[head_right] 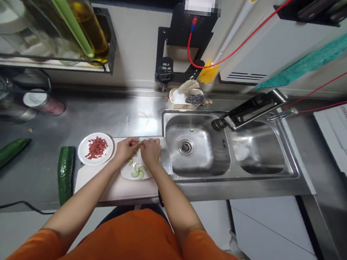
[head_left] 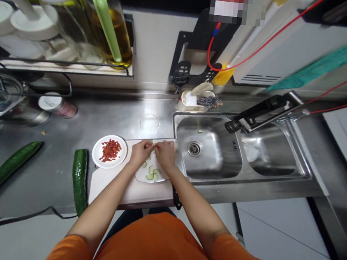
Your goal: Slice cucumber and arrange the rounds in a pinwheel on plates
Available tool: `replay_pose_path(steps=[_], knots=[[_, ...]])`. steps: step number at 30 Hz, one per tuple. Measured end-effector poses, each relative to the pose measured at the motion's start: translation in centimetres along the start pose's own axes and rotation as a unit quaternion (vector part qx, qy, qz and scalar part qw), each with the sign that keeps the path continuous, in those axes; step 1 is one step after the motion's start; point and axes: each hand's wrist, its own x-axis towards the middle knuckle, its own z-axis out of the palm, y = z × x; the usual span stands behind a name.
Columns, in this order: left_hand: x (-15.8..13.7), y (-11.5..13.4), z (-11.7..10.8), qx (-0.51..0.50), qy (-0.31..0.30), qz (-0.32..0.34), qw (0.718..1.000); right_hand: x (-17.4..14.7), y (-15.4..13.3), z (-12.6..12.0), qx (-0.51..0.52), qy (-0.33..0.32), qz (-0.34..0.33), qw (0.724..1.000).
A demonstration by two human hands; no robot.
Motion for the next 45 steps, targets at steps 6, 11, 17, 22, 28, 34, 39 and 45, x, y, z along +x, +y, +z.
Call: replay_pose_path(steps=[6,11,17,22,28,34,39,45], knots=[[0.0,0.1,0.0,0.039,-0.012,0.013,0.999,0.1,0.1,0.3,-0.004,0.001,0.001,1.000],[0.1,0.0,0.1,0.066,-0.012,0.023,0.998,0.1,0.1,0.3,-0.010,-0.007,0.000,1.000],[-0.1,0.1,-0.2,0.047,-0.012,0.017,0.999,0.1,0.1,0.0,-0.003,-0.003,0.002,1.000],[-0.1,-0.2,-0.2,0.039,-0.008,0.006,0.999,0.0,0.2,0.0,-0.007,0.001,-0.001,1.000],[-0.2,-0.4,-0.3,0.038,-0.001,0.012,0.999,-0.1,0.3,-0.1,-0.010,-0.003,0.001,1.000],[-0.1,-0.1,-0.3,0.050,-0.010,0.009,0.999,-0.1,0.3,-0.1,-0.012,-0.006,0.001,1.000],[-0.3,0.5,-0.6,0.057,-0.008,0.012,0.998,-0.1,0.3,0.0,-0.005,0.002,0.000,1.000],[-1.1,1.0,-1.6,0.068,0.005,0.007,0.998,-0.5,0.1,-0.6,0.002,0.016,0.001,1.000]])
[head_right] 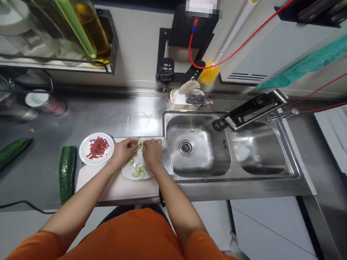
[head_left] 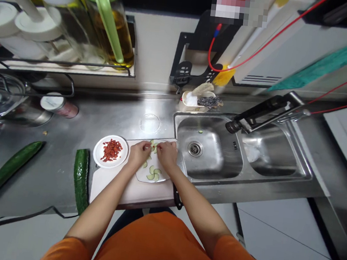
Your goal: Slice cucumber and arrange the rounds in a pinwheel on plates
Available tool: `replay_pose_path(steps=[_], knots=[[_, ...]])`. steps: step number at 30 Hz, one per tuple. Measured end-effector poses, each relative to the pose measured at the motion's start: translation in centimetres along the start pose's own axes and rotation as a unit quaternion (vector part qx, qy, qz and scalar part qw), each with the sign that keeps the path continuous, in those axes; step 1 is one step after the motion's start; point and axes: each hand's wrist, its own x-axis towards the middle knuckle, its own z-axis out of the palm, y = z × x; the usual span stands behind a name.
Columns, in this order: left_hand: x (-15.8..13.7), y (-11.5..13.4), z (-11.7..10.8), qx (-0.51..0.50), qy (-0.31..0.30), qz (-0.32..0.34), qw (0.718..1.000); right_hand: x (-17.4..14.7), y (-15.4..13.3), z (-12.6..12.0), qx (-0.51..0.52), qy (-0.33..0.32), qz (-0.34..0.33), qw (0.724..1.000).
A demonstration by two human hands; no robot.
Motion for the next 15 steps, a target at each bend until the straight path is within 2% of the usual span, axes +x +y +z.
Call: replay_pose_path(steps=[4,7,11,15], knots=[[-2.3,-1.2,-1.5,0.016,0.043,0.024,0.999,-1.0,-0.2,-0.6,0.009,0.010,0.004,1.000],[-4.9,-3.5,-3.4,0.051,0.083,0.021,0.995,-2.5,-0.3,-0.6,0.019,0.008,-0.011,1.000],[-7.3,-7.8,-6.4,0.139,0.143,-0.043,0.979,-4.8,-0.7,0.1,0.023,-0.009,-0.040,0.999],[-7.3,-11.1,-8.2,0.195,0.155,-0.082,0.965,-6.4,-1.5,1.0,0.023,-0.012,-0.067,0.997]])
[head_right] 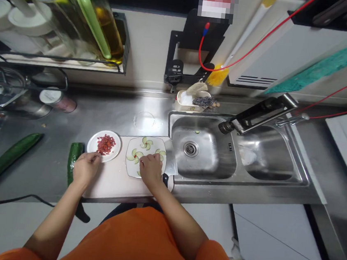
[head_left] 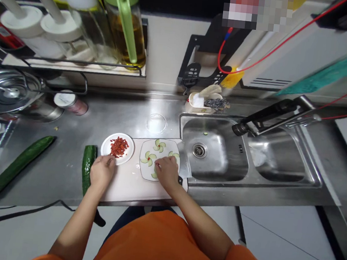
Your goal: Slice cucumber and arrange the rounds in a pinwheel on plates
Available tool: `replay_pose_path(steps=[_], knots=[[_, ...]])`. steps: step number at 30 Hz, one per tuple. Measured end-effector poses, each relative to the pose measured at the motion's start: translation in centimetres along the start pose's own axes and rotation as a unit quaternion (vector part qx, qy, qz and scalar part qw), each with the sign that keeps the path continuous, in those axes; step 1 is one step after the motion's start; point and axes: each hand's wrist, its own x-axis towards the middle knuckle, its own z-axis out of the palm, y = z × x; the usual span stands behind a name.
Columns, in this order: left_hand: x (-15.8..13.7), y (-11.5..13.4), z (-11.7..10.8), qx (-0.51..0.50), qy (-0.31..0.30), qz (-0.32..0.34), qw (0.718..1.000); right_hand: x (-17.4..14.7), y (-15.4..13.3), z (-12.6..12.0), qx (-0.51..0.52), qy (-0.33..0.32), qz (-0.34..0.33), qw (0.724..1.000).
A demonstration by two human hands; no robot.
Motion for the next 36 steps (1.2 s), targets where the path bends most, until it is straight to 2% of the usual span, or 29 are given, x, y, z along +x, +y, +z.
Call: replay_pose_path(steps=[3,12,17,21,23,25,31,36], knots=[[0.9,-0.6,0.3,0.003,-0.025,0.022,0.999,-0.6,-0.5,0.5,-0.011,-0.011,-0.011,1.000],[2.3,0.0,0.1,0.058,-0.070,0.074,0.993,-1.5,-1.2,0.3,-0.013,-0.024,-0.008,1.000],[1.9,-0.5,-0.3,-0.032,-0.041,0.057,0.997,-2.1,-1.1,0.2,-0.009,-0.018,-0.005,1.000],[1.0,0.1,-0.9,-0.119,-0.009,-0.008,0.993,-2.3,-0.8,0.1,-0.009,-0.019,0.004,1.000],[0.4,1.4,-1.1,-0.153,-0.010,-0.034,0.988,-2.3,-0.5,-0.1,-0.001,-0.015,0.011,1.000],[-0.4,3.4,-0.9,-0.187,-0.029,-0.026,0.982,-2.3,0.0,-0.4,0.015,-0.005,0.019,1.000],[-2.3,10.9,1.7,-0.242,-0.137,0.149,0.949,-2.2,2.3,-1.0,0.067,0.069,0.046,0.994],[-2.2,14.7,3.9,-0.229,-0.188,0.263,0.918,-2.2,4.3,-1.7,0.062,0.104,0.062,0.991]])
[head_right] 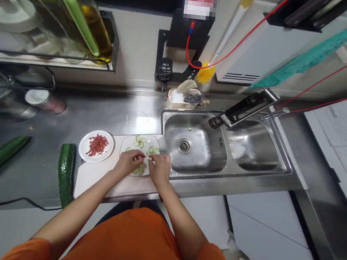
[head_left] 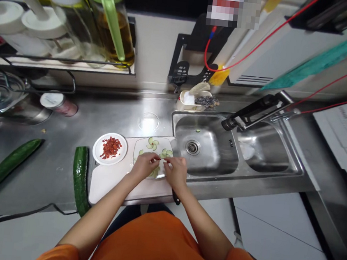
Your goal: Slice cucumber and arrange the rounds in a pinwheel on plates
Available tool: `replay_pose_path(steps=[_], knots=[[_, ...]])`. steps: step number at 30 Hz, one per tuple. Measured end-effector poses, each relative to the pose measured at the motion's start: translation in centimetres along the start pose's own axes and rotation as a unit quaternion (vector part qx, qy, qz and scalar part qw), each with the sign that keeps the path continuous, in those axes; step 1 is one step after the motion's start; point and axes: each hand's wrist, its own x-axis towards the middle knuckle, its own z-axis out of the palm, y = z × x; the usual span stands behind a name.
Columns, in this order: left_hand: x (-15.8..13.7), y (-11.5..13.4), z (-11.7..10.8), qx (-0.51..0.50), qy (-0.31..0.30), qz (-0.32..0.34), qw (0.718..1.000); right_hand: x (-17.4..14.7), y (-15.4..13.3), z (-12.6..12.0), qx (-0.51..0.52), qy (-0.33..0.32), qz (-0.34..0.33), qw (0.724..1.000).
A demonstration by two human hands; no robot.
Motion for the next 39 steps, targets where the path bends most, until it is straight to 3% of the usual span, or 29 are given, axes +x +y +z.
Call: replay_pose_path(steps=[8,18,39], knots=[[2.6,0.4,1.5,0.035,-0.073,0.047,0.996,0.6,1.6,0.1,-0.018,-0.008,0.051,0.998],[4.4,-1.2,3.3,0.107,-0.096,0.151,0.978,1.7,1.8,0.9,-0.058,-0.006,0.077,0.995],[4.6,-2.2,4.0,0.107,-0.103,0.162,0.976,2.1,2.1,1.8,-0.058,-0.005,0.086,0.995]])
